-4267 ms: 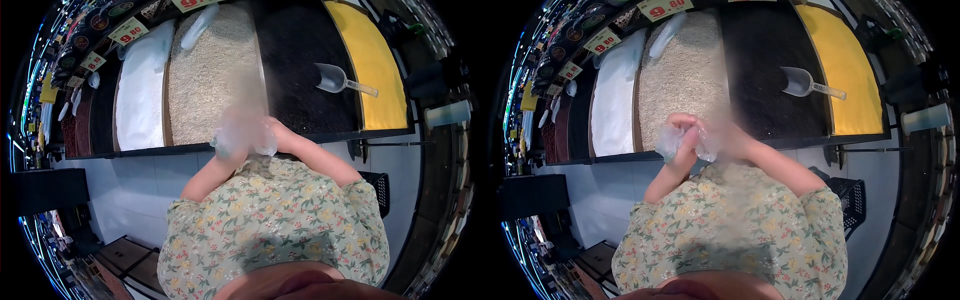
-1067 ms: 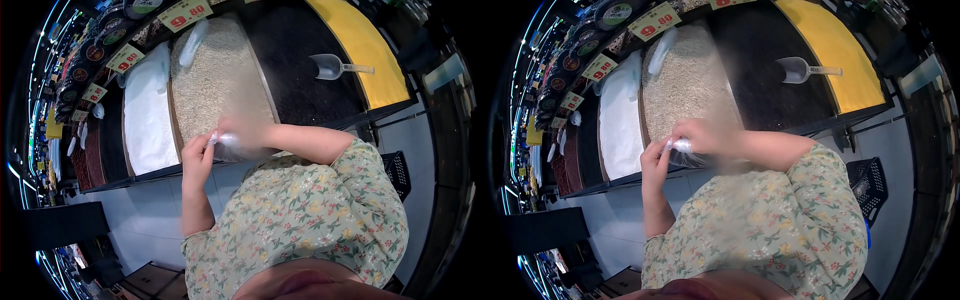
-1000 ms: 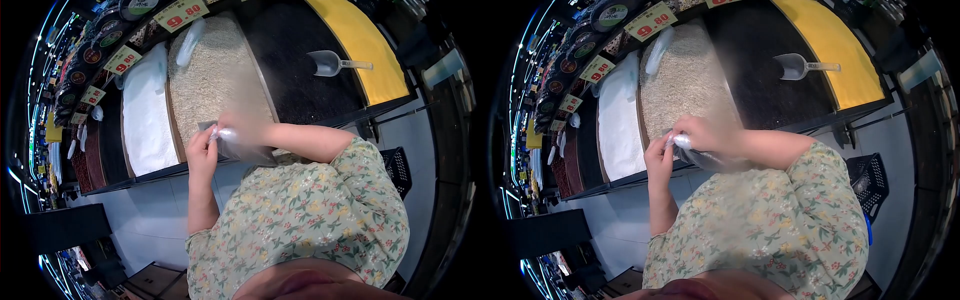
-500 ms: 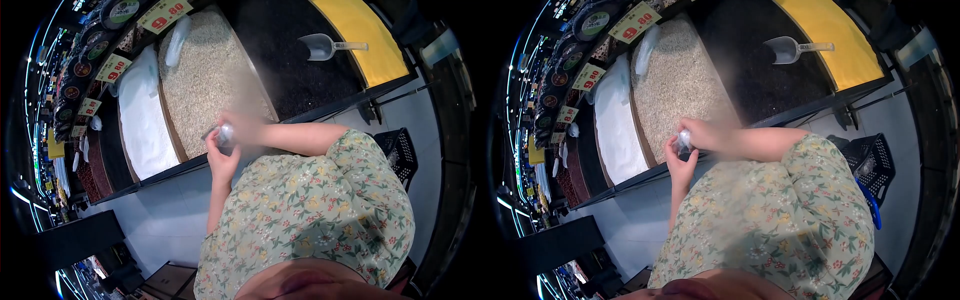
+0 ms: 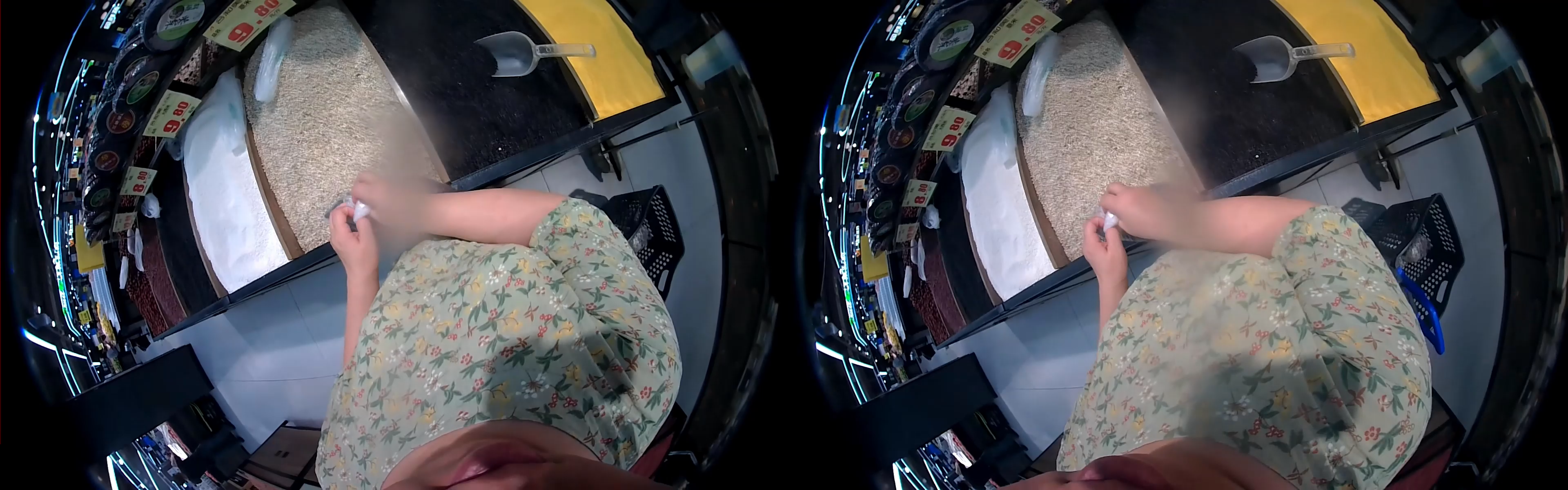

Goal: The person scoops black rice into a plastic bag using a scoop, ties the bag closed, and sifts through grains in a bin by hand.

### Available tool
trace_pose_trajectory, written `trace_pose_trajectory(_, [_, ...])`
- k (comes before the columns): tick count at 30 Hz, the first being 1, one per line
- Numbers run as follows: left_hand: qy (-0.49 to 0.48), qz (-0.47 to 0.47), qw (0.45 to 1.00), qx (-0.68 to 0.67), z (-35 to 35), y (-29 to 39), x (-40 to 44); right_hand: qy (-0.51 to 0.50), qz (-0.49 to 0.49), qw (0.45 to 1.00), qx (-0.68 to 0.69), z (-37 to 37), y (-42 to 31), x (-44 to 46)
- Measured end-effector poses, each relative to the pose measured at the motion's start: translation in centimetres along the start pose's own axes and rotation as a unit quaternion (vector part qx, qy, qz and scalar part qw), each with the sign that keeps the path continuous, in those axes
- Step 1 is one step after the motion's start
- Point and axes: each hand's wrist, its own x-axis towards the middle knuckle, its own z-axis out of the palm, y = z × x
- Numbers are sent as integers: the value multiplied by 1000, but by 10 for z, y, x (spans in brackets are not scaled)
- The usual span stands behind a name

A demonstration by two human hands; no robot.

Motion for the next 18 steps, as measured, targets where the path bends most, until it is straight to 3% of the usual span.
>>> trace_pose_trajectory(4, [27,89,995,22,3,4,7,-17,31,999,30,4,5,2])
trace_pose_trajectory(6, [40,120,989,71,9,3,8,-49,135,978,149,4,10,3])
trace_pose_trajectory(9, [46,94,994,42,16,3,8,-22,120,971,208,14,27,6])
trace_pose_trajectory(10, [34,79,996,28,14,5,9,-50,124,940,315,16,29,7])
trace_pose_trajectory(11, [36,80,996,28,13,3,9,-50,123,940,314,19,31,9])
trace_pose_trajectory(13, [46,63,997,3,13,-1,9,-85,120,885,441,27,39,13])
trace_pose_trajectory(14, [46,63,997,2,13,0,9,-85,120,886,440,34,54,20])
trace_pose_trajectory(16, [32,8,996,-84,14,2,8,-239,153,877,388,40,81,38])
trace_pose_trajectory(18, [39,34,997,-56,16,-7,7,-228,155,868,413,38,81,35])
